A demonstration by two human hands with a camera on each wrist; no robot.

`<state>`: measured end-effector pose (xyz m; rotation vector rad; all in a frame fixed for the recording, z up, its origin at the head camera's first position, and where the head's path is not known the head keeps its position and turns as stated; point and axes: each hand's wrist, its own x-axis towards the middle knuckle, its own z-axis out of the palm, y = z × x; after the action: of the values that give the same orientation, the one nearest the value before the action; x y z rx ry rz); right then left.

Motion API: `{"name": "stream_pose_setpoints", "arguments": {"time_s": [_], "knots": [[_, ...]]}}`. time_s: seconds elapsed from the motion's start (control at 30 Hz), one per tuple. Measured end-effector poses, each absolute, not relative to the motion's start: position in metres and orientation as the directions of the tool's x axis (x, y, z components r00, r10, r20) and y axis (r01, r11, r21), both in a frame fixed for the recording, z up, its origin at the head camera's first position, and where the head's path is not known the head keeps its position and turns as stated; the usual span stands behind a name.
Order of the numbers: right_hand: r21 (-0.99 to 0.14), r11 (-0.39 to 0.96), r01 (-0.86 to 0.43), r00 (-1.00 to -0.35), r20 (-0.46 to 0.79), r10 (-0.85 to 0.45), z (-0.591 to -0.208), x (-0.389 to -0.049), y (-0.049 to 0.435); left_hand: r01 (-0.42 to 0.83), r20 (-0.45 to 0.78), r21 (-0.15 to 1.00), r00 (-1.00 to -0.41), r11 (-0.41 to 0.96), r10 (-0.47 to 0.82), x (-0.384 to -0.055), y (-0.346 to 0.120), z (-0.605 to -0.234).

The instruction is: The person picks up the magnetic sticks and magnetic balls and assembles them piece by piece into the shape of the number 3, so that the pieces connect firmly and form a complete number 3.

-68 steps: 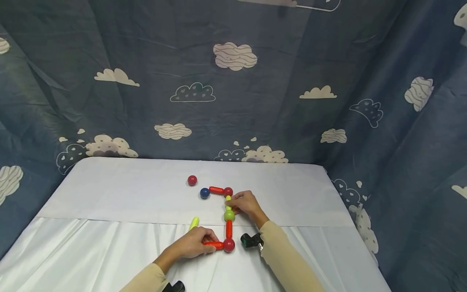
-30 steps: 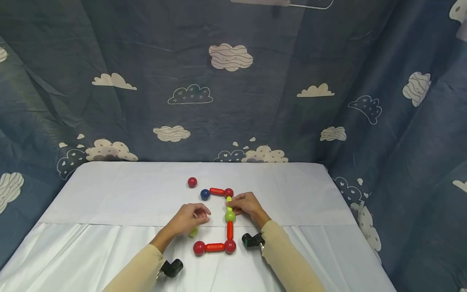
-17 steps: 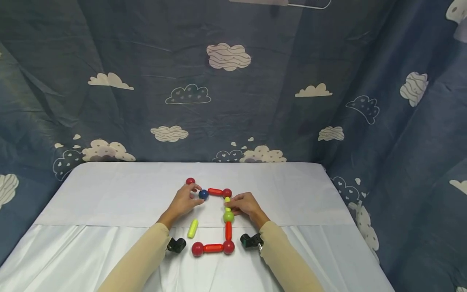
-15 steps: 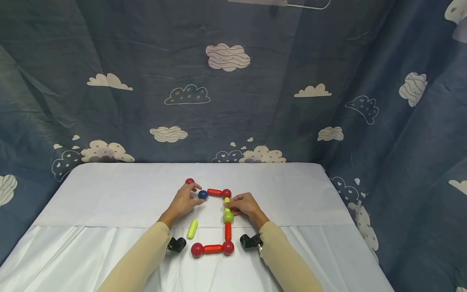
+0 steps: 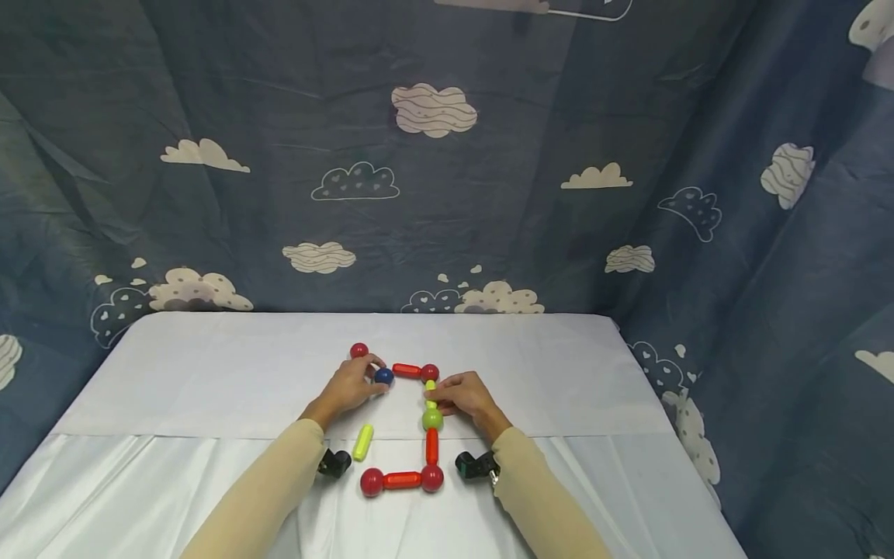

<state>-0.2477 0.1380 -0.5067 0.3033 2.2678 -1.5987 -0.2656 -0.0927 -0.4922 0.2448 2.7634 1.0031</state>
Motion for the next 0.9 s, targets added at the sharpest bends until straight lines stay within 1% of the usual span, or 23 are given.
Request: {"name": "stream_pose_setpoints", "arguments": {"time_s": [0.17,0.33,0.5,0.67,0.9], "knots": [[-0.868,0.337,0.365,-0.917,-0.397,-0.029,-0.508,-0.247,0.140,0.057,-0.161,0.647,-0.964,0.760,0.210,-0.269,-0.095,-0.490],[-0.868,0.331,0.371,-0.915,-0.402,-0.027,-0.509,-0.249,0.140,0.060,-0.146,0.639,-0.969,0.767,0.197,-0.273,-0.099,-0.486],[-0.865,0.335,0.373,-0.916,-0.402,-0.019,-0.508,-0.250,0.138,0.080,-0.110,0.587,-0.978,0.805,0.178,-0.278,-0.099,-0.481],[-0.866,0.328,0.377,-0.914,-0.405,-0.019,-0.507,-0.249,0.137,0.056,-0.130,0.539,-0.980,0.840,0.149,-0.283,-0.094,-0.479],[-0.877,0.323,0.356,-0.922,-0.385,-0.030,-0.507,-0.249,0.138,0.099,-0.130,0.509,-0.973,0.855,0.189,-0.287,-0.087,-0.478]]}}
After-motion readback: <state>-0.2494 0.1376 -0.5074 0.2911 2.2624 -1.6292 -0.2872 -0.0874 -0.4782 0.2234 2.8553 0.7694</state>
